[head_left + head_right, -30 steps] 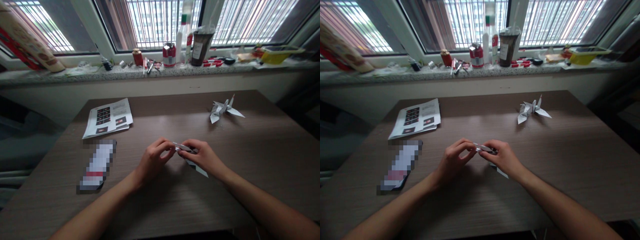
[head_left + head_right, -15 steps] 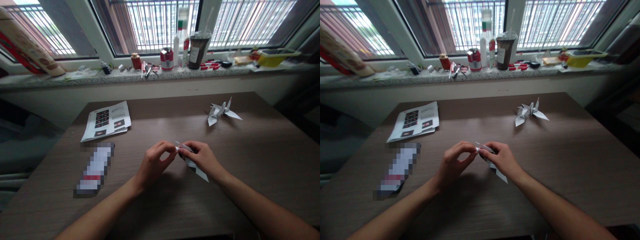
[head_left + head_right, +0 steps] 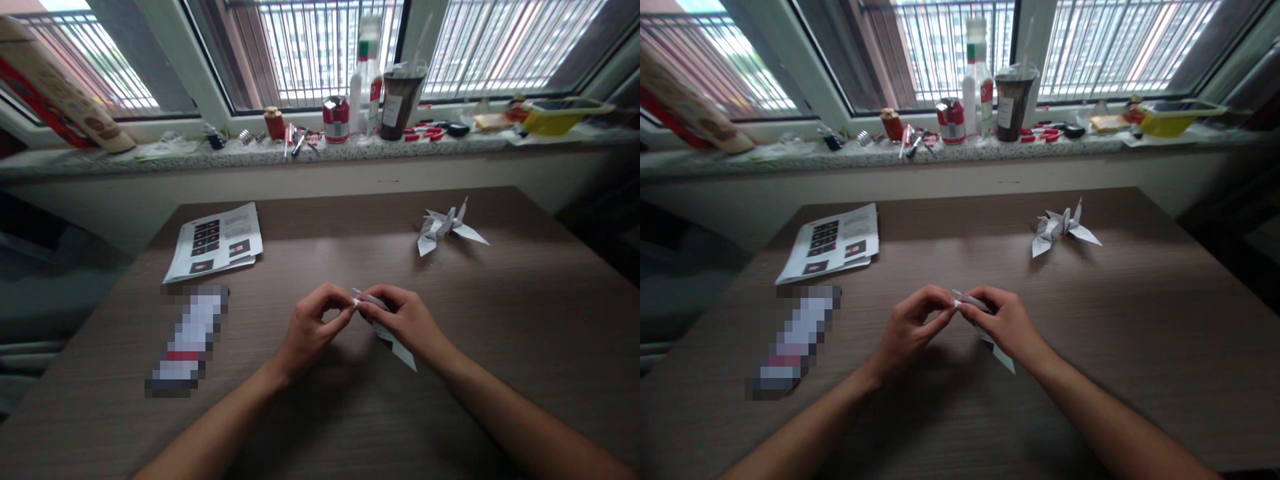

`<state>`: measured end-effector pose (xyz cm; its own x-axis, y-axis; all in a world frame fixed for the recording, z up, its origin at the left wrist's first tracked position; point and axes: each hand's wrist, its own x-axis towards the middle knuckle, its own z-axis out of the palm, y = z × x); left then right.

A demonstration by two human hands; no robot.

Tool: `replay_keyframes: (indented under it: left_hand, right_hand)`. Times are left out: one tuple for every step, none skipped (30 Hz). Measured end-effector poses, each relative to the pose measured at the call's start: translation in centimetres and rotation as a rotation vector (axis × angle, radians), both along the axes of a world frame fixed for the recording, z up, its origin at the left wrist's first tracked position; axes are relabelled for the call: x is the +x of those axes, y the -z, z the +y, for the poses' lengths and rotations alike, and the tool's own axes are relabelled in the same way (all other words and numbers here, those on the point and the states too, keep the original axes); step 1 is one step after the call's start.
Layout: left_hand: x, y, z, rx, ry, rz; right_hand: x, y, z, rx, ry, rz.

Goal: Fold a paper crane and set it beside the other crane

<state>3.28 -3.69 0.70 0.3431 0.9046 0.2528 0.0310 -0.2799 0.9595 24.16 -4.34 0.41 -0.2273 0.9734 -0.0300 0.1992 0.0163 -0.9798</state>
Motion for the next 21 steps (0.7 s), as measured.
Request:
replay_keyframes:
  left_hand:
    - [0.0, 0.0, 0.0, -0.008, 0.003, -0.015]
    - [0.0, 0.0, -0.1, -0.019, 0.007, -0.031]
    - [0.0, 0.1, -0.2, -0.032, 0.010, -0.049]
    - [0.0, 0.1, -0.2, -0.046, 0.014, -0.063]
    - [0.0, 0.1, -0.3, -0.057, 0.016, -0.072]
    - [0.0, 0.1, -0.3, -0.066, 0.018, -0.076]
    - [-0.1, 0.1, -0.3, -0.072, 0.019, -0.078]
    - [-0.1, 0.1, -0.3, -0.076, 0.022, -0.077]
    - [-0.1, 0.0, -0.3, -0.079, 0.024, -0.076]
    - [-0.2, -0.1, -0.3, -0.083, 0.029, -0.072]
    - [-0.2, -0.2, -0.3, -0.087, 0.036, -0.065]
    - [-0.3, -0.3, -0.3, -0.092, 0.042, -0.054]
    - [-0.3, -0.3, -0.2, -0.099, 0.047, -0.040]
    - [-0.4, -0.3, -0.2, -0.108, 0.049, -0.028]
    - [-0.4, -0.3, -0.2, -0.119, 0.047, -0.018]
    - [-0.4, -0.3, -0.2, -0.133, 0.039, -0.016]
    - [-0.4, -0.3, -0.2, -0.148, 0.025, -0.022]
    - [-0.4, -0.2, -0.2, -0.165, 0.011, -0.031]
    - [-0.4, -0.2, -0.3, -0.181, -0.001, -0.043]
    - [-0.4, -0.2, -0.3, -0.195, -0.010, -0.053]
    - [-0.3, -0.2, -0.3, -0.209, -0.010, -0.057]
  right_hand:
    - [-0.1, 0.1, 0.0, -0.008, 0.005, 0.011]
    - [-0.1, 0.1, 0.0, -0.016, 0.012, 0.021]
    - [-0.2, 0.2, -0.1, -0.025, 0.021, 0.033]
    - [-0.3, 0.2, -0.1, -0.035, 0.030, 0.048]
    - [-0.4, 0.3, -0.2, -0.048, 0.039, 0.068]
    - [-0.5, 0.3, -0.2, -0.062, 0.046, 0.091]
    - [-0.6, 0.3, -0.3, -0.076, 0.052, 0.111]
    - [-0.6, 0.3, -0.4, -0.086, 0.055, 0.124]
    - [-0.7, 0.3, -0.4, -0.091, 0.059, 0.126]
    - [-0.8, 0.3, -0.4, -0.091, 0.061, 0.120]
    - [-0.8, 0.3, -0.4, -0.089, 0.063, 0.111]
    - [-0.9, 0.3, -0.4, -0.087, 0.063, 0.104]
    - [-0.9, 0.3, -0.5, -0.087, 0.064, 0.105]
    - [-0.9, 0.3, -0.5, -0.089, 0.062, 0.112]
    - [-1.0, 0.3, -0.5, -0.092, 0.060, 0.126]
    - [-1.0, 0.3, -0.5, -0.097, 0.059, 0.141]
    - [-1.0, 0.3, -0.5, -0.103, 0.056, 0.156]
    - [-1.1, 0.3, -0.5, -0.108, 0.053, 0.170]
    - [-1.1, 0.4, -0.5, -0.111, 0.048, 0.181]
    - [-1.1, 0.4, -0.5, -0.110, 0.046, 0.188]
    - [-1.2, 0.4, -0.5, -0.107, 0.045, 0.190]
